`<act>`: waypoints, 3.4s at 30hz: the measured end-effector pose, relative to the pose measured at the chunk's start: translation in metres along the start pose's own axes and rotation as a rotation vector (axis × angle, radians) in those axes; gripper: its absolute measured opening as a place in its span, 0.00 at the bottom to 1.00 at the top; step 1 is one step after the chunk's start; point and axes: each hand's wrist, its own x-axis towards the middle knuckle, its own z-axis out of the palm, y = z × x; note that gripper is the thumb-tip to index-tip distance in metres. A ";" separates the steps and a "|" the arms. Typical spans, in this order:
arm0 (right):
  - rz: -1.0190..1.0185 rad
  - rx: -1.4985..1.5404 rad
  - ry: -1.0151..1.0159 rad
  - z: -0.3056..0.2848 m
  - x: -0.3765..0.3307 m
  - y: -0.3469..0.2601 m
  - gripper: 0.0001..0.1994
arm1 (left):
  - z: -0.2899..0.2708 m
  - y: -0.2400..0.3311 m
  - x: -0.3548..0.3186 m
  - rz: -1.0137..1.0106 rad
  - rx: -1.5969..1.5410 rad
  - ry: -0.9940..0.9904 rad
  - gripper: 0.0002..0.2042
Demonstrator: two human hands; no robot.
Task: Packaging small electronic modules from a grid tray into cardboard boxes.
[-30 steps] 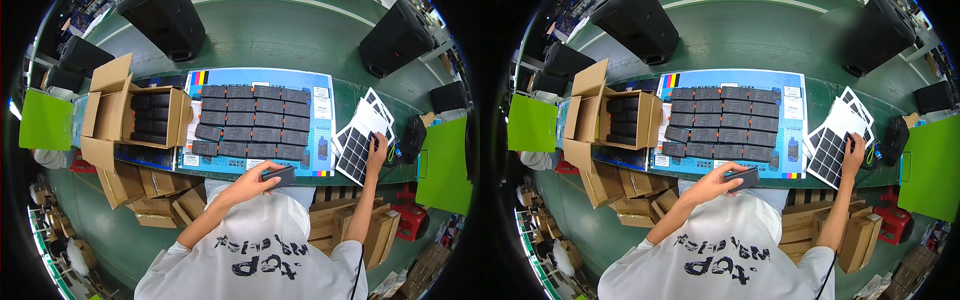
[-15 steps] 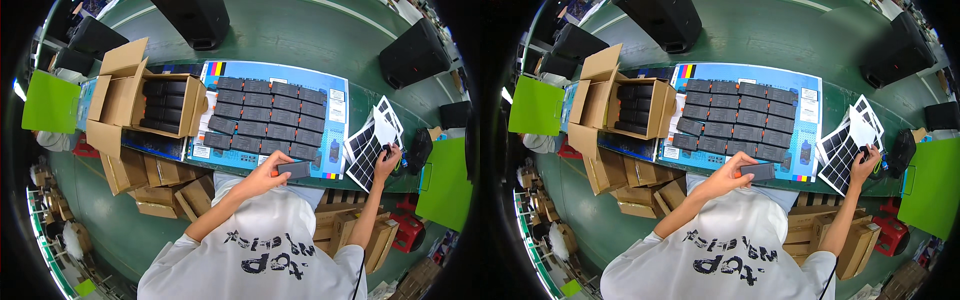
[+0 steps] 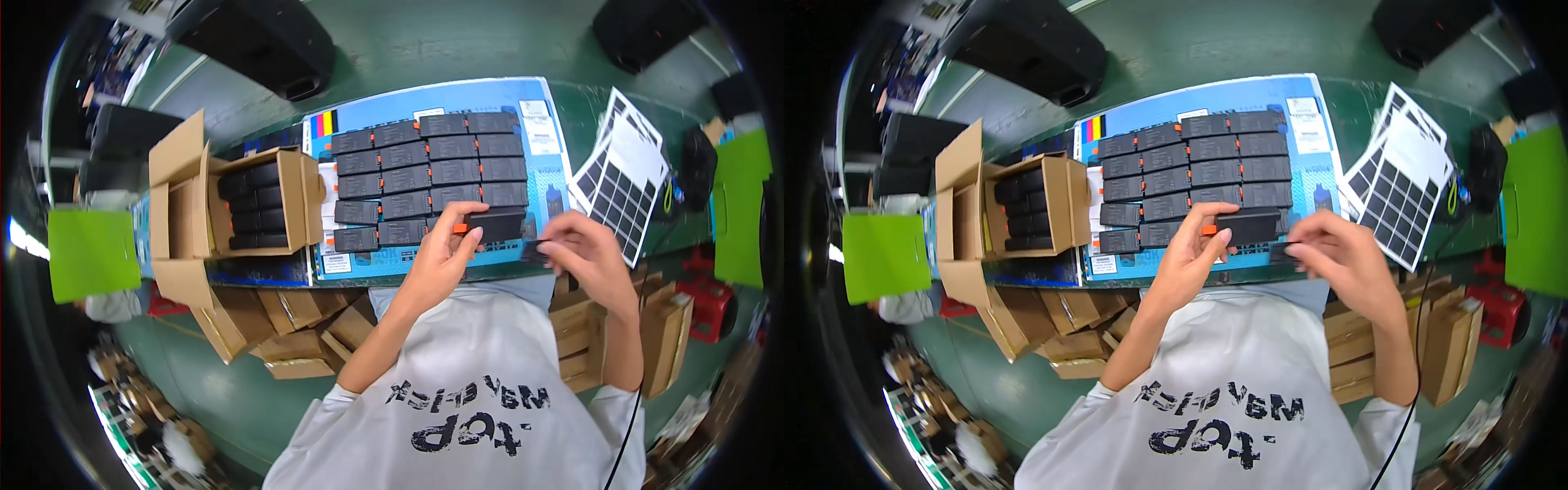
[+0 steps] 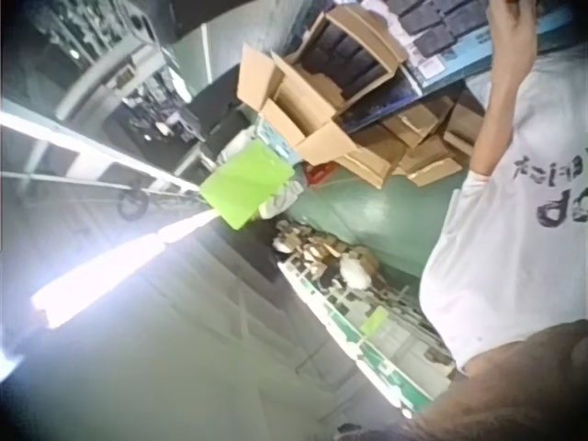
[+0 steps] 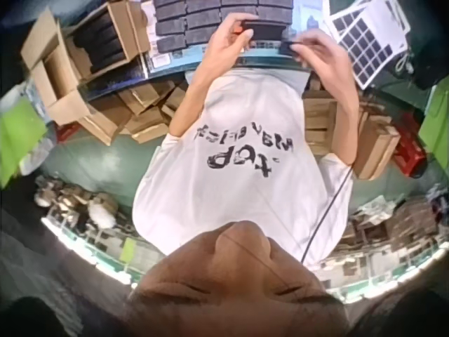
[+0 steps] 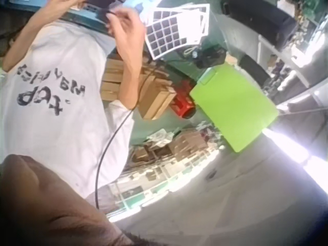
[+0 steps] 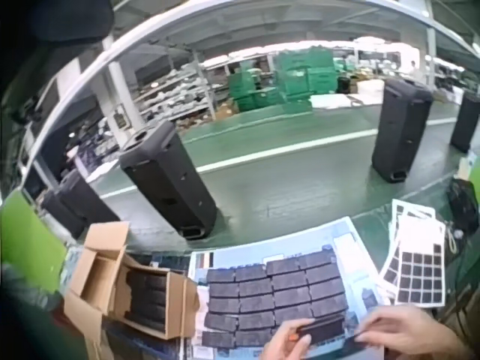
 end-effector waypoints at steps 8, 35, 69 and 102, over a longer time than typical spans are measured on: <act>-0.110 -0.041 0.086 0.037 0.021 0.020 0.20 | 0.002 0.003 -0.007 0.003 -0.030 -0.046 0.16; -0.124 -0.152 0.132 0.044 0.026 0.030 0.17 | 0.001 0.004 -0.007 -0.059 0.019 -0.020 0.15; -0.169 -0.131 0.091 0.043 0.030 0.036 0.16 | 0.003 0.003 -0.004 -0.037 -0.026 0.029 0.14; -0.051 -0.092 0.494 -0.092 0.195 0.100 0.16 | -0.093 0.063 -0.071 0.475 0.179 0.473 0.04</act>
